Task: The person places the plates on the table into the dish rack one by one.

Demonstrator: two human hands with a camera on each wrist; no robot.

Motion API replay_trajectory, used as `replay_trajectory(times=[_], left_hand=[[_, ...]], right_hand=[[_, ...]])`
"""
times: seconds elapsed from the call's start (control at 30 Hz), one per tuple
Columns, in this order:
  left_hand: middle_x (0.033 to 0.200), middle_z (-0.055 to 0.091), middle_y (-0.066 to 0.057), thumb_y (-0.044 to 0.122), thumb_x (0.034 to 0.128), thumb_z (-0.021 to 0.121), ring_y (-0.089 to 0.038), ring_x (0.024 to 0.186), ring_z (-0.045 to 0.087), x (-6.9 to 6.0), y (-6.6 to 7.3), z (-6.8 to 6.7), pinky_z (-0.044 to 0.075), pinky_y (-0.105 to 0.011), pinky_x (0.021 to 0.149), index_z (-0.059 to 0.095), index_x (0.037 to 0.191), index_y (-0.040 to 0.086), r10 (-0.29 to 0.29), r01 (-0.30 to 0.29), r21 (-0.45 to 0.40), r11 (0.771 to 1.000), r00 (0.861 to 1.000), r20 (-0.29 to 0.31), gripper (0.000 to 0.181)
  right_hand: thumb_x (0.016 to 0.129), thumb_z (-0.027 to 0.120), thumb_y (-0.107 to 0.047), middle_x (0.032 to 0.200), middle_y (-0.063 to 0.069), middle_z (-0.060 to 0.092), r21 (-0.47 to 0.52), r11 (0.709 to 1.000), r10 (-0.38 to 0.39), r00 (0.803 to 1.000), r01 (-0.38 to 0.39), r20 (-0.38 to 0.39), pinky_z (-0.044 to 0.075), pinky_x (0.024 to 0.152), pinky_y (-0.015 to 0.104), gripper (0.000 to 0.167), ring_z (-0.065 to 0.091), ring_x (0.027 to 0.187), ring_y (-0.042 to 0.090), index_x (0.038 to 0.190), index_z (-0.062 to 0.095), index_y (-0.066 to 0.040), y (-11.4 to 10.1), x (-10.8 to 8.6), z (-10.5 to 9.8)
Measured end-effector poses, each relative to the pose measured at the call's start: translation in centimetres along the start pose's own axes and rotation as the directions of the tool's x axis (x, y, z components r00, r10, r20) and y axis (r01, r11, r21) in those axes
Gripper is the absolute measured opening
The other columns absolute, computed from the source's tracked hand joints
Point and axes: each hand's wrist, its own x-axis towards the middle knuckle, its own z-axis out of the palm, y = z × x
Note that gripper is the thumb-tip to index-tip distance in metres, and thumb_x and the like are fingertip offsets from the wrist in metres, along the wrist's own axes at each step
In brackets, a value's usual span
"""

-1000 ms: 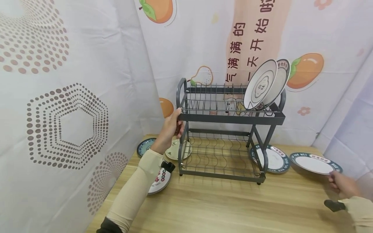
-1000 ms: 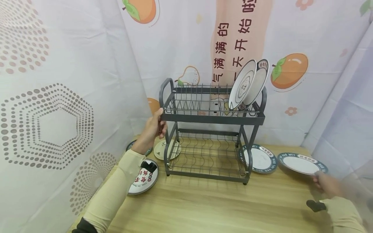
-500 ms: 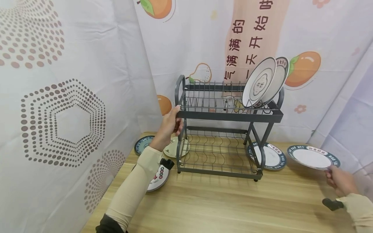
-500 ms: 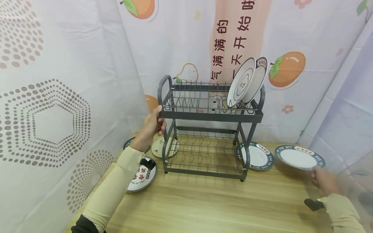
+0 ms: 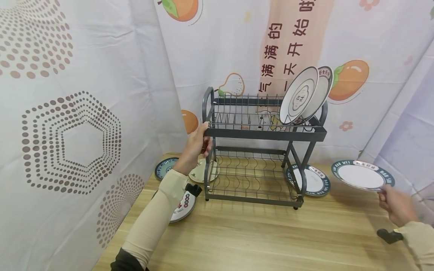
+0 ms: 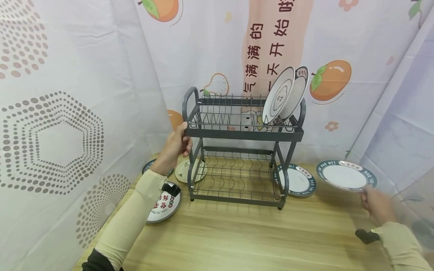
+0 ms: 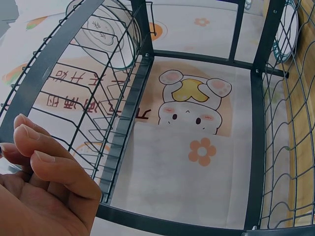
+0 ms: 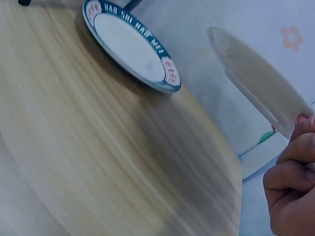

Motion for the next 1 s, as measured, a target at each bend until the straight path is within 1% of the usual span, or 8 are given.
replay_trajectory(times=[0.1, 0.17, 0.33, 0.43, 0.63, 0.77, 0.9, 1.0], left_hand=[[0.059, 0.052, -0.003, 0.067, 0.1005, 0.047, -0.014, 0.042, 0.044, 0.0, 0.0, 0.0, 0.037, -0.027, 0.044, 0.043, 0.070, 0.012, -0.003, 0.003, 0.001, 1.000, 1.000, 0.000, 0.063], [0.059, 0.052, -0.003, 0.067, 0.1007, 0.046, -0.014, 0.042, 0.044, 0.0, 0.0, 0.0, 0.037, -0.028, 0.044, 0.043, 0.070, 0.012, -0.003, 0.003, 0.002, 1.000, 1.000, 0.002, 0.063], [0.059, 0.052, -0.003, 0.066, 0.1007, 0.047, -0.013, 0.041, 0.044, 0.1, 0.1, 0.0, 0.037, -0.026, 0.043, 0.043, 0.070, 0.012, -0.005, 0.005, -0.008, 1.000, 1.000, 0.002, 0.062], [0.058, 0.052, -0.003, 0.066, 0.1007, 0.047, -0.013, 0.041, 0.043, 0.0, 0.1, 0.0, 0.037, -0.025, 0.043, 0.043, 0.070, 0.013, -0.003, 0.003, -0.010, 1.000, 1.000, 0.000, 0.062], [0.058, 0.052, -0.003, 0.066, 0.1005, 0.047, -0.013, 0.041, 0.043, -0.1, -0.1, 0.0, 0.037, -0.025, 0.043, 0.043, 0.069, 0.013, 0.001, -0.001, -0.011, 1.000, 1.000, -0.003, 0.062], [0.058, 0.052, -0.002, 0.066, 0.1008, 0.047, -0.012, 0.041, 0.043, -0.1, -0.1, 0.0, 0.037, -0.025, 0.043, 0.043, 0.068, 0.012, 0.009, -0.009, -0.016, 1.000, 1.000, -0.001, 0.062], [0.057, 0.052, -0.002, 0.064, 0.1016, 0.046, -0.012, 0.041, 0.044, 0.0, -0.1, 0.0, 0.037, -0.024, 0.043, 0.042, 0.068, 0.012, 0.020, -0.020, -0.018, 1.000, 1.000, 0.002, 0.062], [0.057, 0.052, -0.002, 0.063, 0.1019, 0.046, -0.012, 0.041, 0.043, -0.1, 0.0, 0.1, 0.037, -0.025, 0.043, 0.042, 0.069, 0.012, 0.014, -0.014, -0.017, 1.000, 1.000, 0.001, 0.061]], right_hand=[[0.106, 0.038, -0.005, 0.058, -0.005, 0.054, 0.030, 0.999, -0.034, 0.999, 0.034, 0.024, 0.016, 0.045, 0.035, 0.041, 0.037, 0.040, 0.007, 0.071, 0.059, -0.011, -0.4, 0.0, 0.3], [0.106, 0.038, -0.005, 0.058, -0.005, 0.053, 0.040, 0.998, -0.046, 0.999, 0.045, 0.028, 0.014, 0.046, 0.037, 0.041, 0.036, 0.040, 0.008, 0.071, 0.059, -0.010, -0.7, 0.0, 0.5], [0.107, 0.038, -0.006, 0.058, -0.004, 0.053, 0.026, 0.997, -0.073, 0.997, 0.072, 0.024, 0.016, 0.047, 0.037, 0.038, 0.039, 0.040, 0.007, 0.075, 0.059, -0.009, -1.6, -0.5, 1.2], [0.107, 0.038, -0.004, 0.060, -0.003, 0.054, 0.057, 0.994, -0.094, 0.995, 0.092, 0.033, 0.016, 0.049, 0.037, 0.036, 0.040, 0.041, 0.007, 0.078, 0.059, -0.008, -2.1, -0.7, 1.6], [0.106, 0.039, -0.002, 0.057, -0.002, 0.054, 0.111, 0.990, -0.095, 0.995, 0.092, 0.028, 0.017, 0.048, 0.036, 0.039, 0.042, 0.040, 0.007, 0.075, 0.062, -0.006, -3.3, -1.1, 2.3], [0.108, 0.037, -0.005, 0.056, -0.003, 0.051, 0.061, 0.992, -0.112, 0.993, 0.109, 0.042, 0.014, 0.049, 0.037, 0.041, 0.036, 0.039, 0.010, 0.076, 0.061, -0.007, -4.3, -1.4, 2.5], [0.109, 0.039, -0.009, 0.054, -0.002, 0.050, 0.002, 0.994, -0.111, 0.994, 0.111, 0.006, 0.014, 0.050, 0.038, 0.043, 0.032, 0.039, 0.013, 0.072, 0.062, -0.008, -5.4, -1.7, 2.8], [0.108, 0.041, -0.008, 0.053, -0.001, 0.051, 0.033, 0.995, -0.094, 0.995, 0.095, -0.019, 0.014, 0.051, 0.036, 0.045, 0.029, 0.040, 0.015, 0.069, 0.063, -0.007, -6.1, -1.9, 3.1]])
